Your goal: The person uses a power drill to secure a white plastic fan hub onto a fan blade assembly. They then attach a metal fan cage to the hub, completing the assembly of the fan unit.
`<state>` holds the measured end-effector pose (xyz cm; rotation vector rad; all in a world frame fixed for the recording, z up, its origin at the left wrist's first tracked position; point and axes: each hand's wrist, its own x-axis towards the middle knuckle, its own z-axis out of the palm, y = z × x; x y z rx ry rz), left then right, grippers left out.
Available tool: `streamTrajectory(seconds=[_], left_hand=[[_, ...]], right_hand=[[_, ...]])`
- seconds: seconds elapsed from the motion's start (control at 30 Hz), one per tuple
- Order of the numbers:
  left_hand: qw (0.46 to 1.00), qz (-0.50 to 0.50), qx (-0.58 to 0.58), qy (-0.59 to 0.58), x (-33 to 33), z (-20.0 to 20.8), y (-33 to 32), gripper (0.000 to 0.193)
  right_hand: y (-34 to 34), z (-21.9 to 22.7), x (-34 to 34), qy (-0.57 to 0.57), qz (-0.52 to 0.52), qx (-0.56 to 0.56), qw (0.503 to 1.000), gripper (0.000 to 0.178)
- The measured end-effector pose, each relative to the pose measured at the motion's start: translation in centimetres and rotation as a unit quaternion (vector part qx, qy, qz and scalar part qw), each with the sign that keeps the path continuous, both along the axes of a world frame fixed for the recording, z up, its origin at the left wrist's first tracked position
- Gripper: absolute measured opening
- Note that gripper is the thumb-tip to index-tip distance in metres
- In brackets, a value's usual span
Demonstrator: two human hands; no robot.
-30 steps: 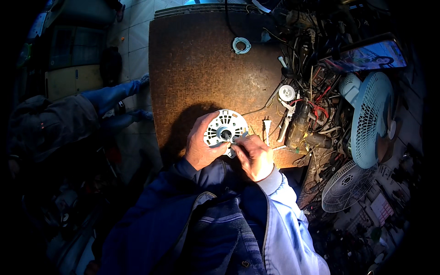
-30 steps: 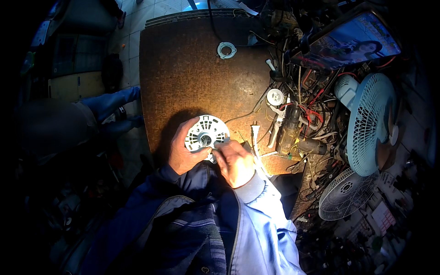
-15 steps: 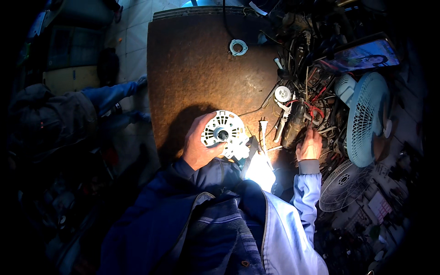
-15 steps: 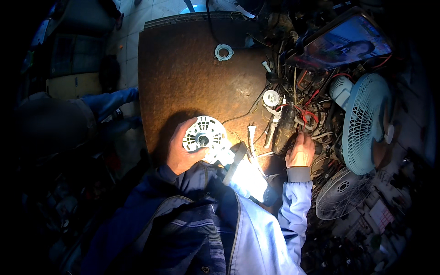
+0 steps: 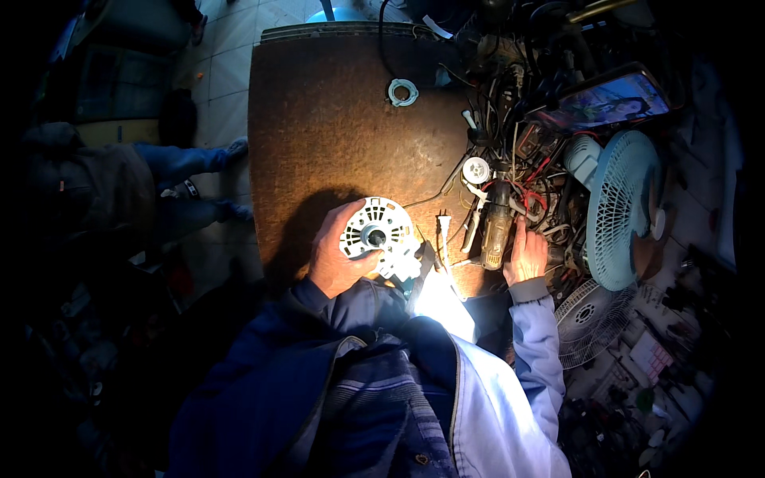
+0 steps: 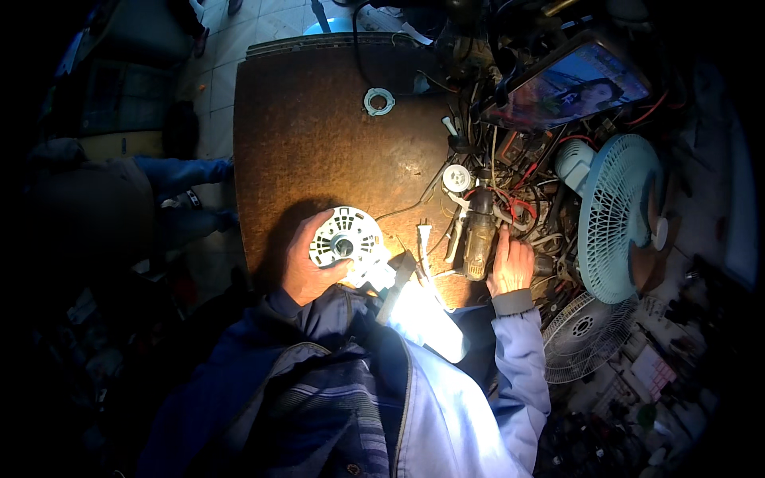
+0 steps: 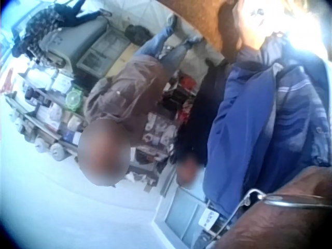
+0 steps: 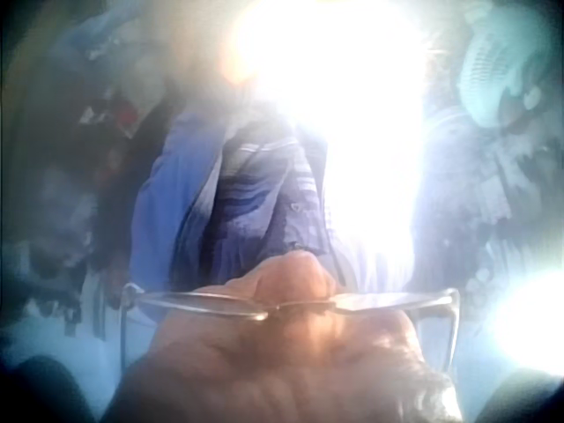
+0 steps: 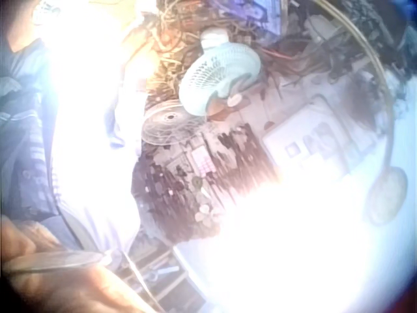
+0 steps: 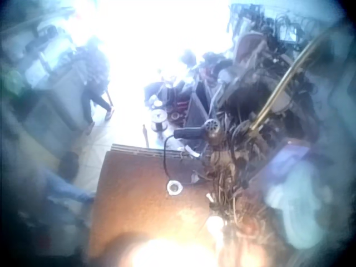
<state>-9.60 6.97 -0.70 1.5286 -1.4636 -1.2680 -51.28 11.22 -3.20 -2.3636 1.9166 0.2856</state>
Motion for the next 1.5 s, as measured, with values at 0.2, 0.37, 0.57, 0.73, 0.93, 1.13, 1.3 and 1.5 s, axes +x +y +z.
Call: streamTrajectory(seconds=[0.2, 0.37, 0.57, 0.73, 0.93, 1.13, 1.3, 1.5], left_hand=[[1.0, 0.006, -0.01, 0.013, -0.1, -0.2, 0.1, 0.081], [1.0, 0.007, -0.025, 0.013, 0.2, -0.7, 0.2, 0.079], [0.999, 0.012, -0.039, 0.011, 0.1, -0.9, 0.3, 0.08], [1.0, 0.01, -0.01, 0.015, 0.1, -0.7, 0.4, 0.083], [0.999, 0.007, 0.037, 0.032, 0.6, -0.5, 0.3, 0.082], [1.0, 0.009, 0.005, 0.024, 0.5, -0.9, 0.5, 0.079], [0.999, 0.01, 0.007, 0.034, 0.6, -1.1, 0.5, 0.08], [0.999, 0.011, 0.0, 0.034, 0.6, -1.1, 0.5, 0.081]], right_hand=[[-0.9, 9.6, 3.1, -0.165, 0.007, -0.038, 0.986, 0.073], [-0.5, 18.0, 6.4, -0.247, -0.089, 0.06, 0.963, 0.048], [-1.8, 26.9, 10.1, -0.219, -0.097, 0.201, 0.95, 0.035], [-1.2, 28.2, 9.1, -0.289, -0.049, 0.353, 0.889, 0.04], [0.4, 25.2, 7.7, -0.602, -0.486, 0.437, 0.459, 0.048], [-1.4, 25.5, 10.5, -0.538, -0.469, 0.468, 0.521, 0.049], [-2.2, 25.2, 10.5, -0.432, -0.248, 0.477, 0.724, 0.049], [-2.0, 25.0, 9.6, -0.187, 0.07, 0.336, 0.921, 0.05]])
